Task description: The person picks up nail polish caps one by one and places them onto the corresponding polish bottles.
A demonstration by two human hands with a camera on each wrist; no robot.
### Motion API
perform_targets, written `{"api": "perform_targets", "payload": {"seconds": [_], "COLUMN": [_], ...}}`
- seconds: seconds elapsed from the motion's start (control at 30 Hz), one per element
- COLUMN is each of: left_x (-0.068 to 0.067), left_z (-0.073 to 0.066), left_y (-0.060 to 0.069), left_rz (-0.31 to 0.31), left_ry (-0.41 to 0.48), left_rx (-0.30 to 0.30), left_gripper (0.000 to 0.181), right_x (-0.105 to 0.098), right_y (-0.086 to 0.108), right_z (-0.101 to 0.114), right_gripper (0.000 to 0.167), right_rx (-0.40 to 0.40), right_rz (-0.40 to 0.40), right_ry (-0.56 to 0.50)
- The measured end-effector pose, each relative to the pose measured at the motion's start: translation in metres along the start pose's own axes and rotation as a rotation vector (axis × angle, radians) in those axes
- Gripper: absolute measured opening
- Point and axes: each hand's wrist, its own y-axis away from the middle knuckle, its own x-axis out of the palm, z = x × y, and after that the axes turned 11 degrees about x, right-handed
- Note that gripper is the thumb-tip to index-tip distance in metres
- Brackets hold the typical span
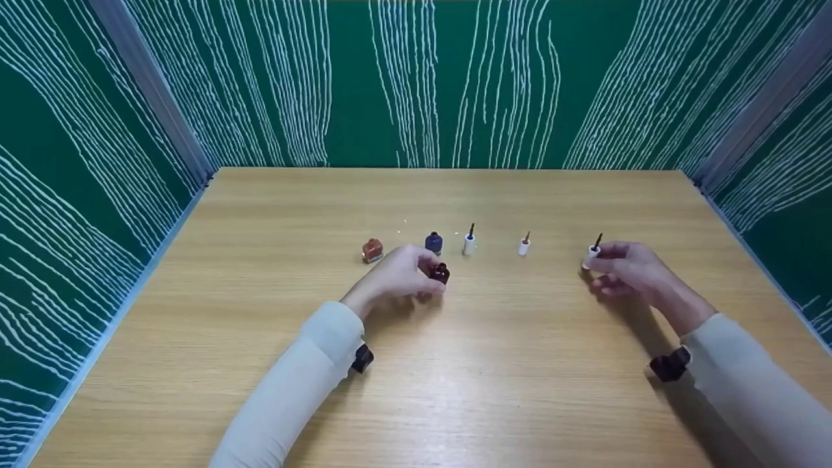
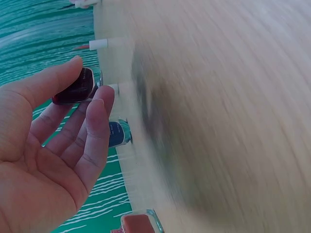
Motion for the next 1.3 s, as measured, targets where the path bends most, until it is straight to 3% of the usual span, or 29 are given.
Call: {"api": "perform_targets", "payload": {"seconds": [0.3,0.53,0.8,1.3], "left_x": [0.0,-0.003,-0.005,-0.006], "left_z": [0.001,0.003,0.008,0.004], "left_y": [-0.001,-0.001,0.001,0.007], "left_rz": [0.011,0.018,0.039,0.063], "left_ry": [-0.027,-0.028,-0.036,-0.016], "left_rx": [0.014,0.036,0.055,0.045], "left_gripper": [0.046,0.034,0.04,0.035], "right_x": [0.01,0.022,0.043,0.069], "right_y": [0.006,0.011,0.021,0.028], "right_z": [0.007,0.01,0.015,0.021], "right_gripper": [0.059,0.047,0.047,0.045], "right_rx": [0.003,-0.082,-0.136,-0.176], "right_rz": [0.061,0.128,0.178,0.237], "right_ry": [0.039,0.032,0.057,0.088]}}
